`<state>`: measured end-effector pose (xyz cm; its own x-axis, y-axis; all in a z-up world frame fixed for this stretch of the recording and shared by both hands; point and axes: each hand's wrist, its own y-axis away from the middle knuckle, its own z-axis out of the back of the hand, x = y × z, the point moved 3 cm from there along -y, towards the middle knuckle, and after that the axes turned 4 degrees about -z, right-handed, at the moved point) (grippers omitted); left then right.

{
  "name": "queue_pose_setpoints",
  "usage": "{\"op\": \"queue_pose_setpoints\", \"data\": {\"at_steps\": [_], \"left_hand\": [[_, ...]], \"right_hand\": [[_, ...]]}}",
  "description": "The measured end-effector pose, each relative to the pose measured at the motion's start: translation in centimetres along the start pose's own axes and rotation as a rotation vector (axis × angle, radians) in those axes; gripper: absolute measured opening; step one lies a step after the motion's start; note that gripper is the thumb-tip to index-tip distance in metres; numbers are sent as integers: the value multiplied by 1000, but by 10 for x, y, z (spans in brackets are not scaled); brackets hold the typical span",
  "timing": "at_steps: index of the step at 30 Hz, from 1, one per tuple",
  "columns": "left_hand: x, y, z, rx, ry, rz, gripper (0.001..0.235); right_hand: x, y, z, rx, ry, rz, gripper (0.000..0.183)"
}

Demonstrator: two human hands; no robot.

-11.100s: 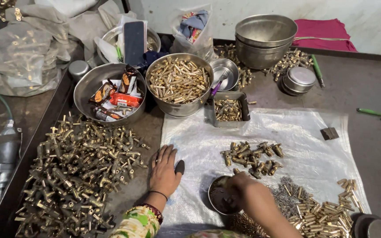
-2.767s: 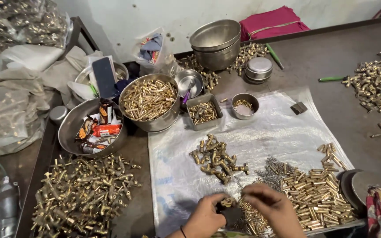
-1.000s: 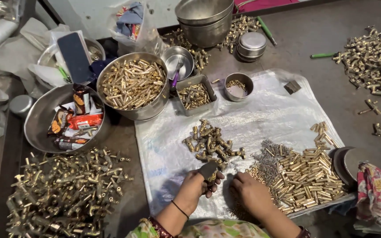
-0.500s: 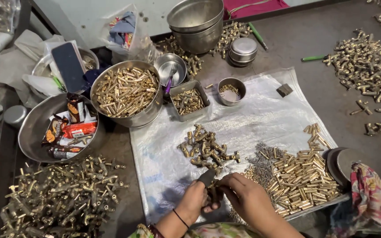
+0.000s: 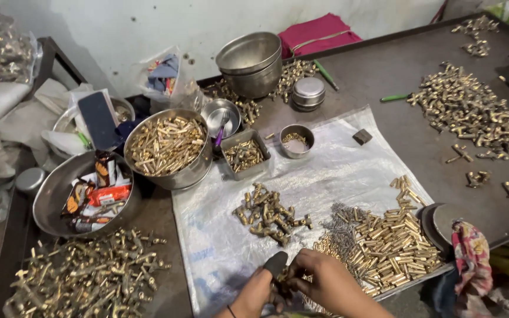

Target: The person sits at a workbench covered with brass fittings and sorts them one at a time, scraping or brushing each part with a small hand tool and placing it into separate piles and bowls on the table. A second worker handles fittings at the far end of the bench.

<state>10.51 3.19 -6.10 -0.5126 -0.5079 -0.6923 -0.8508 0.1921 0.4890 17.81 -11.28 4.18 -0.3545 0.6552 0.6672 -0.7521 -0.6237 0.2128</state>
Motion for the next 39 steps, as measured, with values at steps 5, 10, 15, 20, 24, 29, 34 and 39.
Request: {"op": "queue_pose_setpoints", "data": {"at_steps": [5, 10, 15, 20, 24, 29, 34, 39], "left_hand": [[10, -16, 22, -56, -6, 17, 40], [12, -26, 46, -161, 128, 38, 57], [20, -42, 66, -151, 176, 27, 37], [39, -60, 68, -123, -215, 31, 26], [49, -55, 56, -135, -322, -174, 48], [41, -45, 45, -98, -577, -400, 41], [40, -37, 40, -62, -470, -121, 31], [26, -29, 30, -125, -339, -31, 31]], "right_hand": [[-32, -59, 14, -36, -158, -141, 16], [-111, -97, -35, -240, 401, 103, 56], [-109, -92, -42, -231, 452, -15, 43], [-80, -76, -19, -143, 449, -236, 26], [-18, -33, -9, -32, -10, -196, 26], [-64, -32, 7, -163, -397, -121, 25], [-143, -29, 52, -452, -367, -591, 23], [-130, -51, -1, -214, 42, -403, 21]]}}
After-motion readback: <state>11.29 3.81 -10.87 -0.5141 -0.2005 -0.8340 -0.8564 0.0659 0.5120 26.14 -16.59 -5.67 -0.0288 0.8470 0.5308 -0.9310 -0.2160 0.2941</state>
